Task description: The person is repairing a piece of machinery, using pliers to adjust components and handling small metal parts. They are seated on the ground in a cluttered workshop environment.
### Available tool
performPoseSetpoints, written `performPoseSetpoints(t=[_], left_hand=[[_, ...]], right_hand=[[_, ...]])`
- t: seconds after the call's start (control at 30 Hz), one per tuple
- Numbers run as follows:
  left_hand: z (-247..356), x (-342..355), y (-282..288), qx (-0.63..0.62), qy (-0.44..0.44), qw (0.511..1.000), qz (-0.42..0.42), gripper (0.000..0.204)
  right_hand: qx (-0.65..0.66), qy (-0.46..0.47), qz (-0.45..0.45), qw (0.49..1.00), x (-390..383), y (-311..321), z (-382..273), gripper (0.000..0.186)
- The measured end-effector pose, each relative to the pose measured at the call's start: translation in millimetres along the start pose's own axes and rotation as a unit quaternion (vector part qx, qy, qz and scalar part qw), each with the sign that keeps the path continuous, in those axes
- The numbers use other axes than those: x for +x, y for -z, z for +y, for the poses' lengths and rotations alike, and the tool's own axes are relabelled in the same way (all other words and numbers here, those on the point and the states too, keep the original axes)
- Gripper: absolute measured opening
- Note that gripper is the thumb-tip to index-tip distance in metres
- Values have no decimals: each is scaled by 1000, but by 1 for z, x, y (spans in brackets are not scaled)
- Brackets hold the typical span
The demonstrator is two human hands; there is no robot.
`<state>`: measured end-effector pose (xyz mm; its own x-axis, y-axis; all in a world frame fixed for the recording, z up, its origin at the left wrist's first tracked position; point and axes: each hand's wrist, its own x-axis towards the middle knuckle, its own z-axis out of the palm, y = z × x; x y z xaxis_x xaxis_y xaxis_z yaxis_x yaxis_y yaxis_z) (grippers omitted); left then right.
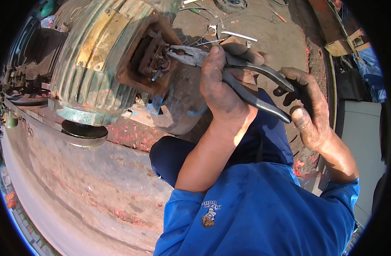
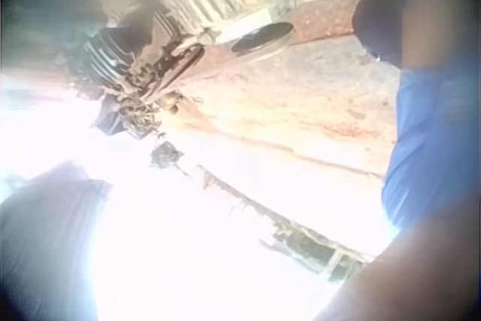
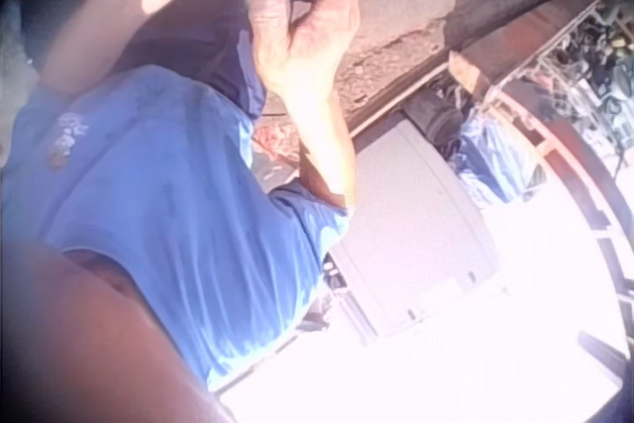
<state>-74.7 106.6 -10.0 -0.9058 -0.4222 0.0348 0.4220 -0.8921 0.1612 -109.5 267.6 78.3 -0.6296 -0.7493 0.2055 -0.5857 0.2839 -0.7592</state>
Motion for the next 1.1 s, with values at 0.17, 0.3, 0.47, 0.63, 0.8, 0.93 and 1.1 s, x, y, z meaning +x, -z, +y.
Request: performPoseSetpoints(t=[0.17, 0.3, 0.47, 0.63, 0.8, 0.93, 1.1], left_hand=[[-3, -1, -10, -13, -13, 998, 64, 56], [-3, -6, -9, 56, -59, 995, 55, 64], [3, -22, 17, 352, -191, 911, 102, 51], [22, -37, 45, 649, -340, 673, 103, 55], [26, -35, 53, 748, -369, 539, 120, 67], [19, -29, 47, 703, -390, 580, 136, 66], [18, -31, 42, 752, -373, 519, 159, 64]], right_hand=[[-357, 170, -22, 918, -9, -2, 13, 59], [-299, 161, -37, 940, 5, 4, 14, 49], [61, -114, -100, 987, 19, 16, -1, 65], [134, -166, -104, 972, 31, 27, -7, 62], [95, -119, -136, 979, 44, 38, -7, 56], [67, -107, -162, 979, 54, 46, -5, 54], [66, -92, -157, 981, 58, 49, -3, 52]])
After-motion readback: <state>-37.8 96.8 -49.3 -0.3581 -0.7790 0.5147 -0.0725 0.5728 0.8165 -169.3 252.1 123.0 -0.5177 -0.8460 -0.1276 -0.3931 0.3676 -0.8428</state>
